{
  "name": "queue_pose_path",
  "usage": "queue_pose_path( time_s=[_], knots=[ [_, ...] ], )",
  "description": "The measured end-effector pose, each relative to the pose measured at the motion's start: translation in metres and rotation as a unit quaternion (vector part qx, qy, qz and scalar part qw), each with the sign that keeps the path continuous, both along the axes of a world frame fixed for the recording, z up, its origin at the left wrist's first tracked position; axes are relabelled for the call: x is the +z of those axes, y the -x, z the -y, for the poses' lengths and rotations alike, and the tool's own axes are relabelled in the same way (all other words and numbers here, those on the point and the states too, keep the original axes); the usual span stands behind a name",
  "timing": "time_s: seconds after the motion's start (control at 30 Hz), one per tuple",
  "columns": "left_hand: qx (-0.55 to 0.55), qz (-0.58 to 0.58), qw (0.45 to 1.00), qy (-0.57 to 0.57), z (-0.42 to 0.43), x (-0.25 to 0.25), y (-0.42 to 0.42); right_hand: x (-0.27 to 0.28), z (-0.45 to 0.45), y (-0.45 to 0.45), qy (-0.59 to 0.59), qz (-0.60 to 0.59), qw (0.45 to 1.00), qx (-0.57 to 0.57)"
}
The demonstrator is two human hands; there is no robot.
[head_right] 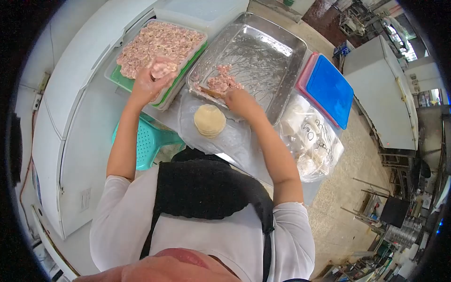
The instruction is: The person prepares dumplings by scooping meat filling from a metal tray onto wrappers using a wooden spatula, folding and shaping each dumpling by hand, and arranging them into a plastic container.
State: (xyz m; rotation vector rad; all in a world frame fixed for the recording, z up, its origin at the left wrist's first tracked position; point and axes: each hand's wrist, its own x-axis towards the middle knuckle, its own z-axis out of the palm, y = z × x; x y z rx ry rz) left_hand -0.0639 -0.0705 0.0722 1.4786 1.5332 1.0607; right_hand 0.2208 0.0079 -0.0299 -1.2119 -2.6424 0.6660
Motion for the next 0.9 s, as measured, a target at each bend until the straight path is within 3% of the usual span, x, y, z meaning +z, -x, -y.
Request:
queue_pose_path(
  time_s=[0.03,0.1,0.13,0.17,0.23,0.27,0.3,0.33,0.37,0.43,0.5,0.57,0.63,0.67,0.73,0.77,0.83,0.87,0.9],
  knots=[
    [0.004,-0.001,1.000,0.000,0.001,-0.007,-0.001,0.003,-0.001,-0.012,0.000,-0.001,1.000,0.004],
    [-0.012,-0.115,0.971,-0.211,0.000,-0.023,-0.006,0.013,-0.003,-0.035,0.127,-0.185,0.974,0.024],
    [-0.008,-0.115,0.970,-0.212,0.000,-0.025,-0.012,0.039,-0.002,-0.042,0.318,-0.128,0.931,-0.127],
    [-0.019,-0.101,0.975,-0.195,-0.001,-0.026,-0.020,0.057,0.001,-0.045,0.317,-0.127,0.931,-0.125],
    [-0.033,-0.085,0.979,-0.181,-0.006,-0.021,-0.035,0.087,0.012,-0.052,0.274,-0.135,0.948,-0.088],
    [-0.111,-0.068,0.984,-0.118,-0.009,-0.016,-0.041,0.096,0.025,-0.047,0.196,-0.232,0.953,-0.025],
    [-0.189,-0.051,0.979,-0.053,-0.012,-0.012,-0.046,0.094,0.031,-0.043,0.192,-0.231,0.953,-0.029],
    [-0.199,0.047,0.979,-0.002,-0.015,-0.017,-0.050,0.090,0.036,-0.040,0.120,-0.213,0.970,0.007],
    [-0.203,0.048,0.978,-0.004,-0.020,-0.019,-0.051,0.086,0.038,-0.040,0.048,-0.192,0.979,0.044],
    [-0.289,-0.044,0.949,-0.121,-0.030,-0.023,-0.051,0.087,0.033,-0.052,0.045,-0.182,0.981,0.051],
    [-0.261,-0.076,0.953,-0.131,-0.029,-0.035,-0.054,0.098,0.022,-0.072,0.011,-0.108,0.994,0.028],
    [-0.232,-0.110,0.956,-0.143,-0.031,-0.043,-0.055,0.117,0.031,-0.077,0.006,-0.116,0.993,0.008],
    [-0.240,0.008,0.966,-0.098,-0.034,-0.045,-0.056,0.118,0.037,-0.074,0.003,-0.122,0.993,-0.011],
    [-0.241,0.009,0.966,-0.097,-0.036,-0.046,-0.056,0.107,0.041,-0.065,-0.006,-0.162,0.986,0.025],
    [-0.282,-0.110,0.938,-0.167,-0.037,-0.037,-0.053,0.095,0.043,-0.058,-0.002,-0.210,0.976,0.062],
    [-0.281,-0.111,0.938,-0.169,-0.033,-0.033,-0.052,0.097,0.041,-0.062,-0.004,-0.209,0.976,0.063],
    [-0.221,-0.068,0.971,-0.055,-0.020,-0.016,-0.053,0.122,0.042,-0.061,-0.110,-0.101,0.989,0.002],
    [-0.221,-0.070,0.971,-0.057,-0.018,-0.008,-0.053,0.135,0.052,-0.057,-0.137,-0.089,0.986,-0.014],
    [-0.216,0.009,0.976,-0.016,-0.015,-0.002,-0.053,0.134,0.060,-0.049,-0.139,-0.089,0.986,-0.014]
  ],
)
